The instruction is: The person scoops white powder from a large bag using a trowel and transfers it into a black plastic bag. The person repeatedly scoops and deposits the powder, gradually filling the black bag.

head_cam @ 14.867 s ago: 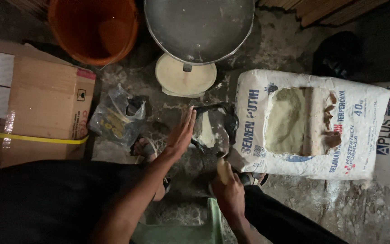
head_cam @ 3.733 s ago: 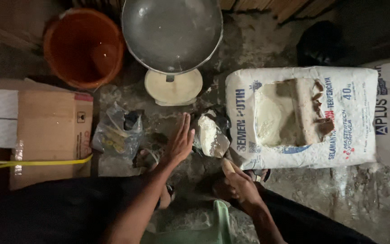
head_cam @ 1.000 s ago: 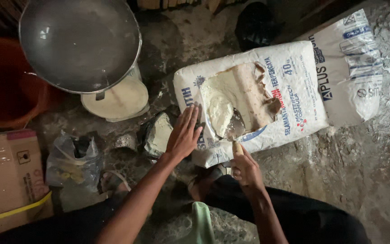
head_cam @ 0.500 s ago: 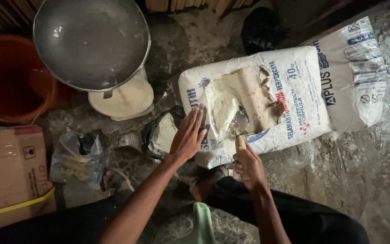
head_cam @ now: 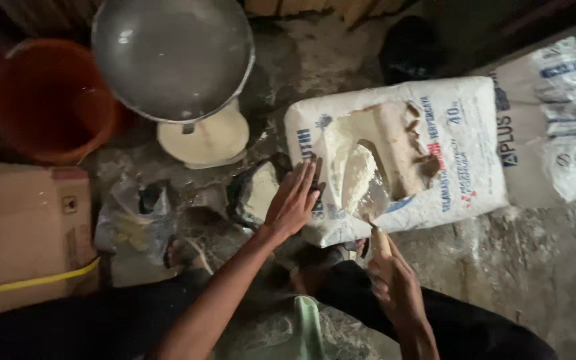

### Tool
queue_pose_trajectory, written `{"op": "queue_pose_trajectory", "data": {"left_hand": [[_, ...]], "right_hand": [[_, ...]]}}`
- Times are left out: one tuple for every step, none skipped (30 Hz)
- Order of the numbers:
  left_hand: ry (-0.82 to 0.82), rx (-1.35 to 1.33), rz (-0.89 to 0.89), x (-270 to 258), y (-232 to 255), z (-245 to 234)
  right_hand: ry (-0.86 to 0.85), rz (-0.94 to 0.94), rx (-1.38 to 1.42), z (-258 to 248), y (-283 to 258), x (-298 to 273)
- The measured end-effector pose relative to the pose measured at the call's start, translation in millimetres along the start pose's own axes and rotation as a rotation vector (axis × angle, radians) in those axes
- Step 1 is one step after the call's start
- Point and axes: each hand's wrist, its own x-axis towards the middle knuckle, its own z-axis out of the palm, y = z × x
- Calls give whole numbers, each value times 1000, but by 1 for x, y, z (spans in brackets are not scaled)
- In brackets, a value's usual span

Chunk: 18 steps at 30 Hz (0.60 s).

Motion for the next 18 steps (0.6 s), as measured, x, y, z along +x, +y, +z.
{"op": "queue_pose_trajectory", "data": {"left_hand": [[-58, -4, -32, -4, -2, -4], [-116, -10, -64, -9, -4, -7], [-112, -5, -74, -12, -10, -13], [-124, -39, -137, -16, -16, -18], [-138, -77, -198, -20, -21, -22], [-136, -76, -205, -27, -32, -26], [-107, -42, -226, -34, -43, -29], [-79, -8, -247, -40, -54, -32], [-77, -7, -256, -47, -65, -30], [-74, 90, -256, -55, -76, -28], [-75, 188, -255, -62, -88, -27], [-75, 189, -265, -67, -96, -25], [-88, 186, -243, -73, -103, -22], [-101, 184, -222, -79, -110, -19], [-100, 183, -232, -79, -111, -20], [-179, 177, -288, -79, -111, -21], [-259, 170, -343, -80, -112, -21], [-259, 168, -352, -81, -116, -15]], "right_hand": [[26, 365, 497, -2, -33, 3], [53, 736, 988, -4, -65, 6], [41, 735, 985, 0, -64, 3], [13, 756, 985, 3, -63, 0], [-10, 780, 984, 6, -62, -4], [-18, 782, 980, 12, -59, -5], [-52, 823, 959, 18, -56, -6], [-87, 862, 936, 24, -52, -8], [-95, 864, 931, 30, -57, -5], [-117, 876, 911, 36, -62, -2], [-139, 889, 893, 43, -68, 1], [-147, 892, 888, 51, -63, 3], [-172, 917, 892, 58, -59, 5], [-196, 943, 896, 66, -54, 7], [-204, 946, 890, 72, -60, 13], [-179, 961, 829, 78, -67, 19], [-154, 975, 768, 84, -73, 25], [-161, 979, 763, 90, -63, 27]]}}
